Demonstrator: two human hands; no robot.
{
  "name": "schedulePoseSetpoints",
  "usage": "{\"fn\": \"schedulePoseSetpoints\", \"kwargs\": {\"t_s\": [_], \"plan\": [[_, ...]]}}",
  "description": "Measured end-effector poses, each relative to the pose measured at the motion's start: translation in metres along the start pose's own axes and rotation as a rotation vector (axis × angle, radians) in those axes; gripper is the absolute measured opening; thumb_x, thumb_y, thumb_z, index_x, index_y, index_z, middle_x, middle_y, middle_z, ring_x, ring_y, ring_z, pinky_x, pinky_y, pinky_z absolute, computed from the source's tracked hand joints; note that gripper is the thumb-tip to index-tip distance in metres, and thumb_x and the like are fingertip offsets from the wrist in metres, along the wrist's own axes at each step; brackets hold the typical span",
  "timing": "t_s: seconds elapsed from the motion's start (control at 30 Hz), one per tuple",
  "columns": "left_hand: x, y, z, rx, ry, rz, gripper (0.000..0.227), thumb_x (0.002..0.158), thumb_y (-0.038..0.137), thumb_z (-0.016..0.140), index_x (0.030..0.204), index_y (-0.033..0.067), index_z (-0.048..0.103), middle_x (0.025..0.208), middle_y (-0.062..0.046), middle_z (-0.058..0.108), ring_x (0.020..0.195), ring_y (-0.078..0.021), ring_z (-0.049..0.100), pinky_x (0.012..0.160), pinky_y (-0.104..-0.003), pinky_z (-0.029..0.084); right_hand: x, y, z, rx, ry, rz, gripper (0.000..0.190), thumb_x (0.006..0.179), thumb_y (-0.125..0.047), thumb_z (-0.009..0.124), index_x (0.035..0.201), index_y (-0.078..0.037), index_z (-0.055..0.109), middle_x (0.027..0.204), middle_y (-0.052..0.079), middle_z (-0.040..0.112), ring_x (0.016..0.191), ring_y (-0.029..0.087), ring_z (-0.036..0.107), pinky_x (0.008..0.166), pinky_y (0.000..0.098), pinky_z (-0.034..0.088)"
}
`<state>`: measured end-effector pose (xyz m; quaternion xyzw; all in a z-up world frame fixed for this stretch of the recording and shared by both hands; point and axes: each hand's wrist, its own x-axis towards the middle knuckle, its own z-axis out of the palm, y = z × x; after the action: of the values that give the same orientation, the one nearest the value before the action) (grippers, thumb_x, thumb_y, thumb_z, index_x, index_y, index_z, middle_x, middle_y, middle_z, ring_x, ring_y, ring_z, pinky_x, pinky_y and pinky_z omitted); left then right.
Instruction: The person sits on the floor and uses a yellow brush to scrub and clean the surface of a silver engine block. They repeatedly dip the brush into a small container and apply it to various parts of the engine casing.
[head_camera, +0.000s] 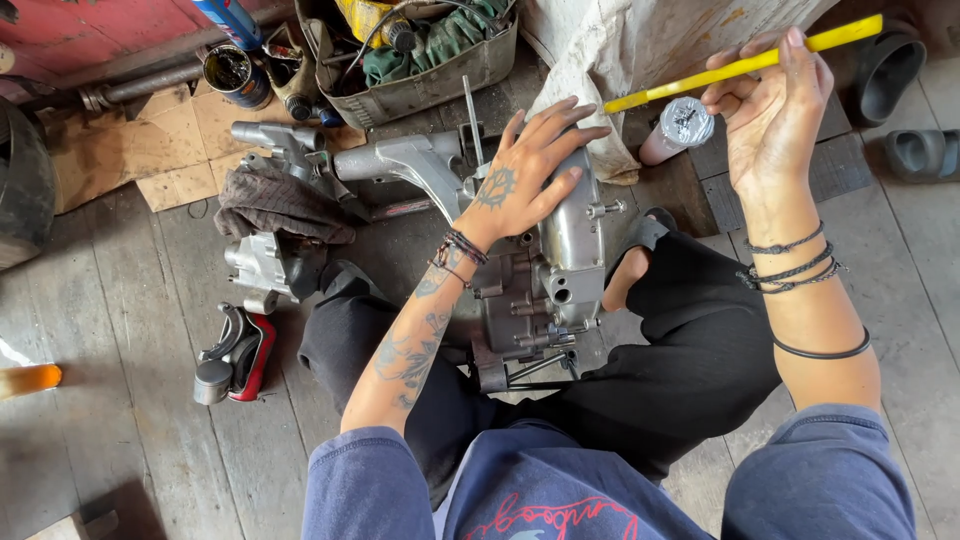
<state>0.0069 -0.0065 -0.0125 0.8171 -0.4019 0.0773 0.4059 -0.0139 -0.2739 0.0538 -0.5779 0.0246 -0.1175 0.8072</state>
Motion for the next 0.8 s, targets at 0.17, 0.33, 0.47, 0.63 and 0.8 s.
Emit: {"fn": "schedulePoseSetpoints", "kwargs": {"t_s": [0.17,0.33,0.47,0.63,0.8], "plan": [[0.006,-0.014,0.003,0.007,0.021,-0.078,0.047,0.099,0.033,0.040,0.138,0.0187,0.062,0.152,-0.005,0.049,0.148,-0.0304,0.038,0.120,-0.071,0.023,0.003,-0.002,0.002,0.004,0.002,-0.047,0.030,0.099,-0.042,0.062,0.102,-0.012,0.062,0.100,0.014,0.072,0.069,0.015,0.065,0.065,0.0215,0.055],[0.001,-0.043,0.013,0.092,0.093,-0.283,0.048,0.106,0.031,0.031,0.142,0.0192,0.060,0.151,-0.007,0.056,0.146,-0.0273,0.043,0.120,-0.066,0.022,0.006,-0.002,-0.001,-0.002,-0.006,-0.101,0.031,0.099,-0.042,0.062,0.101,-0.011,0.062,0.100,0.015,0.072,0.071,0.017,0.066,0.064,0.0229,0.055],[-0.017,-0.048,-0.005,0.314,0.310,-0.310,0.039,0.085,0.002,0.067,0.123,0.0108,0.067,0.128,-0.003,0.068,0.124,-0.0249,0.058,0.109,-0.049,0.040,-0.002,-0.006,0.002,-0.037,-0.043,-0.100,0.032,0.103,-0.045,0.057,0.102,-0.013,0.056,0.095,0.013,0.069,0.064,0.016,0.061,0.058,0.0222,0.050],[-0.030,-0.034,-0.008,0.092,0.293,-0.214,0.026,0.091,0.004,0.067,0.117,0.0053,0.070,0.123,-0.007,0.068,0.114,-0.0277,0.061,0.101,-0.040,0.049,-0.034,-0.012,0.028,-0.134,-0.276,-0.073,0.038,0.110,-0.051,0.041,0.099,-0.015,0.049,0.088,0.012,0.067,0.052,0.016,0.059,0.046,0.0219,0.043],[-0.031,-0.016,-0.007,0.139,0.146,-0.193,0.043,0.110,0.029,0.048,0.145,0.0051,0.050,0.146,-0.011,0.055,0.132,-0.0283,0.054,0.112,-0.048,0.040,-0.037,-0.001,0.038,-0.192,-0.414,-0.042,0.029,0.114,-0.040,0.041,0.102,-0.013,0.041,0.094,0.023,0.069,0.060,0.022,0.064,0.054,0.0237,0.052]]}}
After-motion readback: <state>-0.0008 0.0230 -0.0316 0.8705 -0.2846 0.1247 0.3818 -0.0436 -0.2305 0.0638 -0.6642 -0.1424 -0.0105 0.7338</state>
